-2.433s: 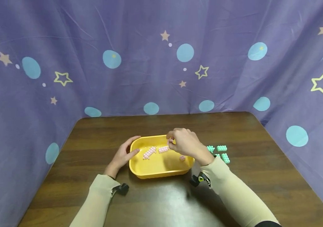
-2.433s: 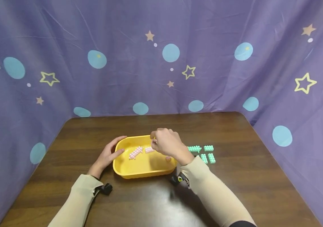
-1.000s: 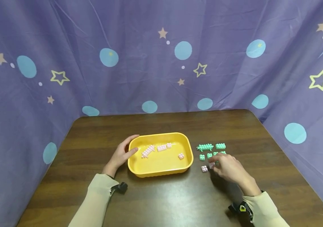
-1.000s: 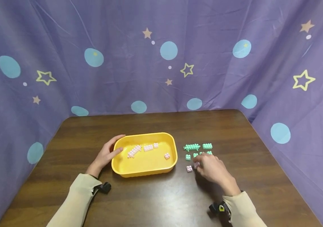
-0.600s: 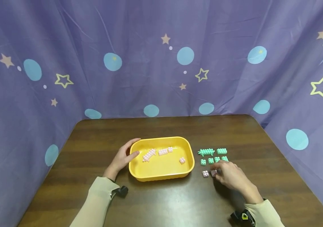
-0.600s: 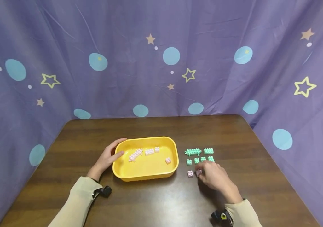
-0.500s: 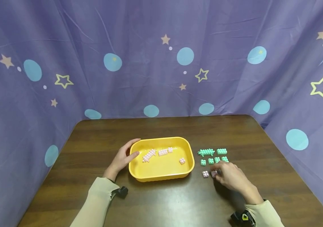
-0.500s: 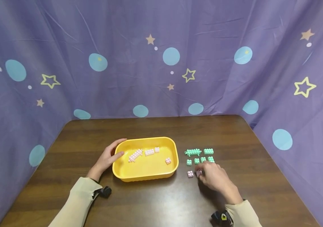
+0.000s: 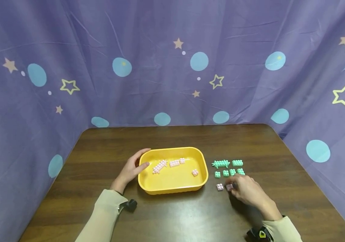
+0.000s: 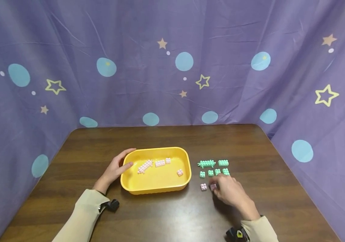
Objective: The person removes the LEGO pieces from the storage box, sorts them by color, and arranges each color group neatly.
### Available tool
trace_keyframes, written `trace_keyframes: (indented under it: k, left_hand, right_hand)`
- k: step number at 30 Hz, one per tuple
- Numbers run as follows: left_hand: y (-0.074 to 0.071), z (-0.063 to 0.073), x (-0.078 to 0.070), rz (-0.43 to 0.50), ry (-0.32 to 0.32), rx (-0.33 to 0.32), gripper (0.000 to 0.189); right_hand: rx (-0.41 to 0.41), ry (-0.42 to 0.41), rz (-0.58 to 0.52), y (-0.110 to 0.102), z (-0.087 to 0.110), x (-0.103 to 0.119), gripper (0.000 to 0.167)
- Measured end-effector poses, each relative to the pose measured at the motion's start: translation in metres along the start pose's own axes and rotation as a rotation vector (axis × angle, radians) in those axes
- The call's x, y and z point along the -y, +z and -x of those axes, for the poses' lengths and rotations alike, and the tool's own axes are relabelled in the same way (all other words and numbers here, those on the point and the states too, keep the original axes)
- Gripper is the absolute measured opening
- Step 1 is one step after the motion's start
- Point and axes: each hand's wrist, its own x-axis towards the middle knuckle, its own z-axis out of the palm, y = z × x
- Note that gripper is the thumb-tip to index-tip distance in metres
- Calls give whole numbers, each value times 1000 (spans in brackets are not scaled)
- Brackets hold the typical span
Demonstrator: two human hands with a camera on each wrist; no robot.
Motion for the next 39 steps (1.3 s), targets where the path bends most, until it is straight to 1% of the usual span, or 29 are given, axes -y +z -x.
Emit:
trace_keyframes:
  k: [5, 9, 12, 15, 19, 23, 26, 30, 34, 39]
  left_hand:
    - [0, -1, 0, 2, -1, 3, 55]
    - [1, -1, 2, -1, -6, -1, 55]
    - [0, 0, 3, 3, -6, -8, 54]
    - [0, 1, 4, 17, -3, -11, 54]
    - [1, 1, 5, 25, -1, -3, 55]
    - [2, 0, 4, 21, 1, 1, 55]
    - [2, 1, 3, 24, 8, 0, 55]
    - [3, 2, 4, 25, 17, 4, 54]
    - [3, 1, 6, 23, 33, 8, 55]
    - [2, -1, 6, 24, 44, -4, 55]
  right_hand:
    - [-7, 7, 7, -7, -1, 2, 22]
    - [-43, 3, 24, -16, -10, 4, 21]
    - [-89, -44, 20, -21, -24, 8, 21]
    - [-132, -105, -12, -24, -40, 14, 20]
    - [-146, -156, -54, -25, -59, 25, 18]
    - [-127, -204, -81, -22, -75, 36, 19]
    - [-96, -229, -112, -18, -85, 41, 21]
    - [-49, -236, -122, -9, -95, 42, 23]
    - [-9, -235, -102, 0, -102, 43, 24]
    - [52, -220, -79, 6, -109, 47, 24]
